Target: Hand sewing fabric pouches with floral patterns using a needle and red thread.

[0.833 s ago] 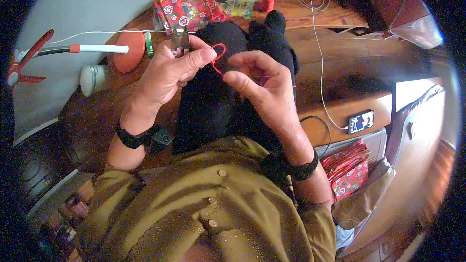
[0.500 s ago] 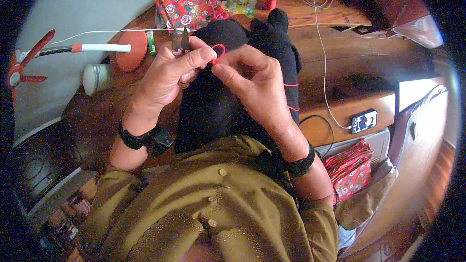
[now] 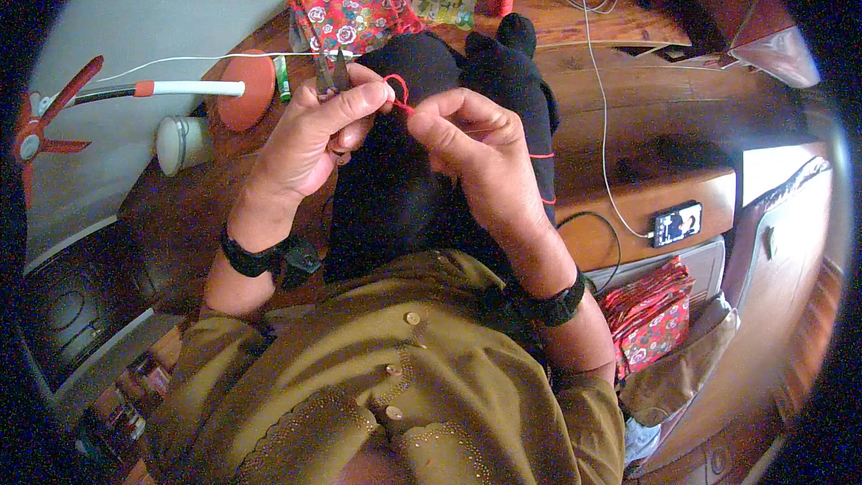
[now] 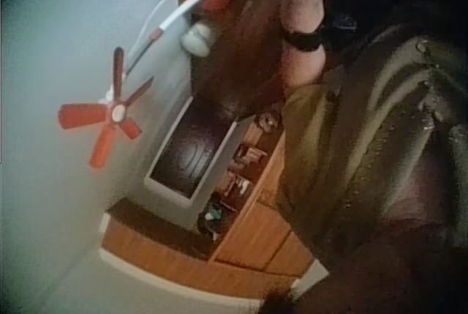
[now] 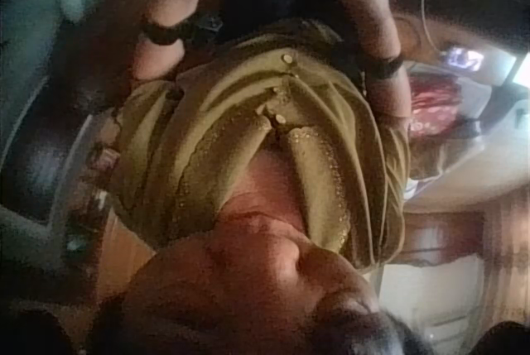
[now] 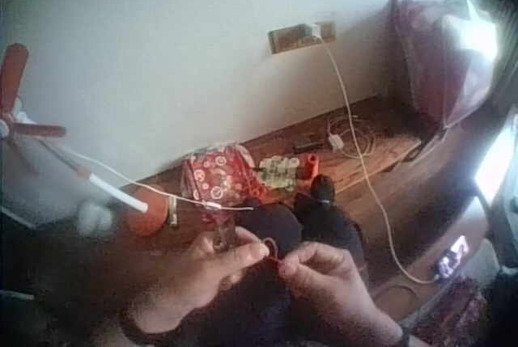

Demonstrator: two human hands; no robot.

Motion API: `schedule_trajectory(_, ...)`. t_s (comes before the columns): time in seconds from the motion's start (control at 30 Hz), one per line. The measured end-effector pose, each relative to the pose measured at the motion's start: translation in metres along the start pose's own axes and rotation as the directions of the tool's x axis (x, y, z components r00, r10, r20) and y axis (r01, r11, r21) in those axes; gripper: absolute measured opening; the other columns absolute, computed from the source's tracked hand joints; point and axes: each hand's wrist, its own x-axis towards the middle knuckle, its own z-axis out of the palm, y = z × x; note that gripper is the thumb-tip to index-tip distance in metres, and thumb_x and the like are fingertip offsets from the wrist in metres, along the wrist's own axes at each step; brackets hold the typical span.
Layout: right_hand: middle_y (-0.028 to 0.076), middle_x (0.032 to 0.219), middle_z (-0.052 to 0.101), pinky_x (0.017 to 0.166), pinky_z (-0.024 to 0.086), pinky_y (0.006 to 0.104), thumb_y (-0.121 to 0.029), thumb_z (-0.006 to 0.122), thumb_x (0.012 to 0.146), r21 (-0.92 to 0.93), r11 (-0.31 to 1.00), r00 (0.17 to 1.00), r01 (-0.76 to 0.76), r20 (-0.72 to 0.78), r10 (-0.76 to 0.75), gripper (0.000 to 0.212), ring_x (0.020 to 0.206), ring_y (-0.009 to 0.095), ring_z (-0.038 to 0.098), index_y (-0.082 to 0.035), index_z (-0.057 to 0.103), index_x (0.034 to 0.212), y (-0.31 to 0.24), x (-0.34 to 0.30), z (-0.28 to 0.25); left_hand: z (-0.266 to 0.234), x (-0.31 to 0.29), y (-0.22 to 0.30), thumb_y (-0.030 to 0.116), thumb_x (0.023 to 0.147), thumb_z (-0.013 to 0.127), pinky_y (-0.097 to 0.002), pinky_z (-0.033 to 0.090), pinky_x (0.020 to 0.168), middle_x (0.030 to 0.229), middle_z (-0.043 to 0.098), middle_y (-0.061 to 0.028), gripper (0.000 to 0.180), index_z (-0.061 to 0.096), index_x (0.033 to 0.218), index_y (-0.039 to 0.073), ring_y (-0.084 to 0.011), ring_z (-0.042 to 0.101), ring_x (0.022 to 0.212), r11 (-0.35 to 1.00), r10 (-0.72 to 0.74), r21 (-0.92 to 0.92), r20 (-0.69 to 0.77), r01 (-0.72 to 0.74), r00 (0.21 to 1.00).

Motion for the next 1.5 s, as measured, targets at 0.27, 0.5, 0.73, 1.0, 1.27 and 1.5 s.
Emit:
schedule_trajectory(0.27, -0.008, 0.067, 0.053, 0.050, 0.034, 0.0163, -0.018, 0.064, 0.087, 0.163, 0.984, 0.997, -0.077, 0.030, 0.074, 0.010, 0.056, 0.001, 0.044, -0.008, 0.063, 0.088, 0.004, -0.001, -0.002, 0.004, 0.000, 0.000, 0.025, 0.086, 0.065, -0.0153, 0.027, 0.041, 0.075, 0.059, 0.0041, 0.016, 0.062, 0.090, 0.010, 0.0000, 0.040, 0.050, 0.999, 0.007, -0.046, 0.045, -0.005, 0.999)
schedule_trajectory(0.5, -0.001, 0.082, 0.061, 0.059, 0.043, 0.0191, -0.013, 0.065, 0.085, -0.243, 0.968, 0.986, 0.062, -0.133, -0.096, 0.019, 0.067, 0.004, 0.053, -0.002, 0.061, 0.100, -0.015, -0.010, 0.007, 0.005, 0.001, 0.000, 0.026, 0.086, 0.065, -0.0171, 0.026, 0.041, 0.066, 0.055, 0.0063, 0.017, 0.063, 0.087, 0.010, -0.0006, 0.039, 0.049, 0.998, 0.051, 0.043, 0.012, -0.052, 0.999)
schedule_trajectory(0.73, 0.000, 0.082, 0.063, 0.063, 0.045, 0.0194, -0.008, 0.067, 0.082, -0.385, 0.915, 0.980, 0.119, -0.100, -0.170, 0.015, 0.072, 0.004, 0.056, 0.000, 0.062, 0.094, -0.016, -0.006, 0.013, 0.012, -0.001, 0.001, 0.028, 0.085, 0.066, -0.0185, 0.025, 0.043, 0.058, 0.048, 0.0090, 0.019, 0.064, 0.085, 0.009, -0.0006, 0.038, 0.049, 0.950, 0.171, 0.256, 0.044, -0.177, 0.984)
schedule_trajectory(1.0, -0.004, 0.073, 0.059, 0.054, 0.039, 0.0177, -0.011, 0.064, 0.086, -0.148, 0.986, 0.994, 0.081, -0.056, -0.090, 0.008, 0.061, 0.002, 0.049, -0.004, 0.063, 0.090, -0.003, -0.007, 0.003, 0.013, -0.005, -0.002, 0.027, 0.086, 0.066, -0.0172, 0.027, 0.043, 0.061, 0.051, 0.0081, 0.019, 0.064, 0.086, 0.008, -0.0004, 0.040, 0.050, 0.977, 0.129, 0.163, 0.048, -0.136, 0.990)
schedule_trajectory(1.27, -0.004, 0.075, 0.057, 0.053, 0.036, 0.0168, -0.011, 0.062, 0.088, 0.364, 0.931, 0.999, -0.005, -0.028, 0.016, 0.005, 0.060, 0.003, 0.047, -0.007, 0.061, 0.091, 0.009, -0.007, 0.002, 0.016, -0.007, -0.007, 0.028, 0.086, 0.065, -0.0167, 0.028, 0.042, 0.067, 0.054, 0.0070, 0.019, 0.062, 0.087, 0.008, -0.0006, 0.040, 0.050, 0.990, 0.109, 0.089, 0.037, -0.112, 0.993)
schedule_trajectory(1.5, -0.004, 0.077, 0.057, 0.057, 0.039, 0.0179, -0.012, 0.064, 0.086, 0.103, 0.994, 0.995, 0.046, -0.095, -0.036, 0.012, 0.064, 0.004, 0.049, -0.005, 0.060, 0.095, -0.002, -0.010, -0.003, 0.014, -0.007, -0.007, 0.028, 0.088, 0.063, -0.0168, 0.027, 0.042, 0.065, 0.051, 0.0083, 0.018, 0.061, 0.087, 0.010, -0.0007, 0.040, 0.050, 0.990, 0.122, 0.063, 0.035, -0.124, 0.992)
